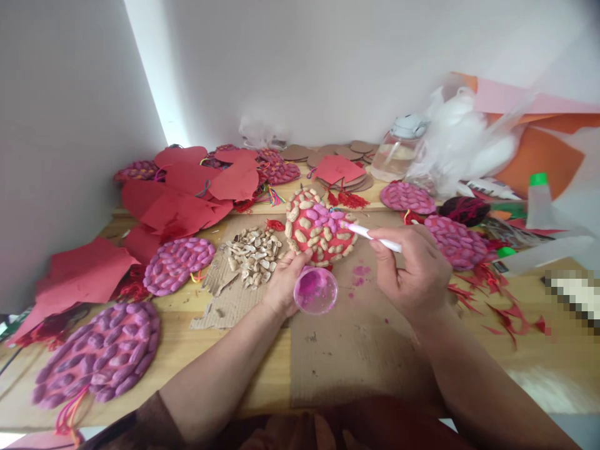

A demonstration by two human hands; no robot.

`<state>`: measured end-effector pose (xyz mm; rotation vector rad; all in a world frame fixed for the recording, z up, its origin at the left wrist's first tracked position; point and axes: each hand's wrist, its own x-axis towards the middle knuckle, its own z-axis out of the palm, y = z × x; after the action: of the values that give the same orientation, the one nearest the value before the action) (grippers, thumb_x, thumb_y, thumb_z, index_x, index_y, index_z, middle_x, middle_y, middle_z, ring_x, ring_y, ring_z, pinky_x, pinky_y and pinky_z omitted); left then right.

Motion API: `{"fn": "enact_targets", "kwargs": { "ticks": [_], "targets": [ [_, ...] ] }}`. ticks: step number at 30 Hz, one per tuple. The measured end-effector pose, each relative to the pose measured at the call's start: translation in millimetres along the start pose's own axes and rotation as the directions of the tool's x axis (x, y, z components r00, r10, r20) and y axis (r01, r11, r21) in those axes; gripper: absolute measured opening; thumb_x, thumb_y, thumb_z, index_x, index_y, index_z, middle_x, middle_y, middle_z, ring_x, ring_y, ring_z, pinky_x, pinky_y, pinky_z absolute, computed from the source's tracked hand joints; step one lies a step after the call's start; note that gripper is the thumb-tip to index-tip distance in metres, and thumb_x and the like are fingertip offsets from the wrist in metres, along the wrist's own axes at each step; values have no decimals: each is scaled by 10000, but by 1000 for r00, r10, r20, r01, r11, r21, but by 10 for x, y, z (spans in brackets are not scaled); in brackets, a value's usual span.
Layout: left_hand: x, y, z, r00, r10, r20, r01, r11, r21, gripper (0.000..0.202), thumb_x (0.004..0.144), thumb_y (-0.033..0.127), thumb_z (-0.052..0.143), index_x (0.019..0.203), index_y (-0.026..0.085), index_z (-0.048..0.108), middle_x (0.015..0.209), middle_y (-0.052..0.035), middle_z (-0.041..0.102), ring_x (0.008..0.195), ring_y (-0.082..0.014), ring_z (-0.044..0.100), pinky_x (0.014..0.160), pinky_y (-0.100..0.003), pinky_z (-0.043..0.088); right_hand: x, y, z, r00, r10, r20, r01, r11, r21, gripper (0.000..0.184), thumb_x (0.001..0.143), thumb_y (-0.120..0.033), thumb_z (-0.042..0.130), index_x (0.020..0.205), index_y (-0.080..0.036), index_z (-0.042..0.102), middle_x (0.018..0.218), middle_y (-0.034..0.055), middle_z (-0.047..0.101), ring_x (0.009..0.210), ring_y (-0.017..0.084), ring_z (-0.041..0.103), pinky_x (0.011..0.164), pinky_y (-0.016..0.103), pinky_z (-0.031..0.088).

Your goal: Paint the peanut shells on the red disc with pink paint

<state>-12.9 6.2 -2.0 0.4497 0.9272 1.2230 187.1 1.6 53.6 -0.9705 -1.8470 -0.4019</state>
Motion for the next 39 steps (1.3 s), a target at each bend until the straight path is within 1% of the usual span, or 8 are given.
{"fn": "enact_targets", "kwargs": {
  "ticks": [6,13,18,23,28,32,36,39],
  "targets": [
    [6,5,-18,999,-33,-6,33,999,-16,428,672,334,965,795,201,578,618,10,656,514,-154,636,513,-240,478,-9,40,11,998,55,19,-55,998,9,80,1000,-193,633,1041,-225,694,917,37,795,822,206,727,766,348,552],
    [-1,22,-11,999,-49,-17,48,999,-14,389,739,314,925,803,209,556,660,16,688,512,-142,652,520,-234,516,6,51,-17,994,105,-27,-105,994,8,99,997,-213,650,1068,-246,710,949,37,797,850,216,751,776,359,580],
    [17,7,-33,1000,-21,-8,21,999,-32,415,693,293,956,849,198,583,677,15,690,537,-150,671,524,-230,517,1,59,-6,995,101,9,-101,994,37,115,999,-194,643,1078,-245,709,951,35,796,864,212,754,779,354,579],
    [41,5,-57,1000,-20,-20,19,999,-51,428,697,285,955,884,203,579,671,33,676,517,-135,654,505,-214,496,0,94,-6,993,110,-35,-110,994,13,95,986,-199,659,1056,-241,708,937,39,794,845,213,748,770,356,583],
    [54,1,-76,1000,-23,-14,23,999,-43,435,697,306,958,869,205,571,648,35,660,508,-140,649,499,-220,494,-2,74,-8,994,107,-10,-106,993,54,134,992,-178,647,1094,-242,705,968,34,796,889,211,751,812,359,580],
    [59,4,-87,1000,-5,-23,4,1000,-30,462,681,335,969,832,212,550,645,30,662,519,-144,652,502,-223,492,-6,85,-4,995,101,-16,-100,995,17,116,991,-172,639,1075,-228,697,950,31,785,872,205,740,804,346,573],
    [31,23,-50,1000,8,-12,-8,1000,1,474,643,359,987,832,207,580,657,27,680,546,-147,668,533,-230,515,-3,74,-11,992,118,-39,-117,993,36,112,992,-188,640,1079,-234,693,960,35,788,861,207,743,792,350,576],
    [2,36,-5,999,25,26,-26,1000,9,479,609,372,995,889,192,650,753,1,739,602,-158,702,603,-255,562,0,71,-21,992,127,-17,-126,991,44,112,994,-198,641,1083,-242,694,966,32,791,862,205,746,787,350,577]
  ]
}}
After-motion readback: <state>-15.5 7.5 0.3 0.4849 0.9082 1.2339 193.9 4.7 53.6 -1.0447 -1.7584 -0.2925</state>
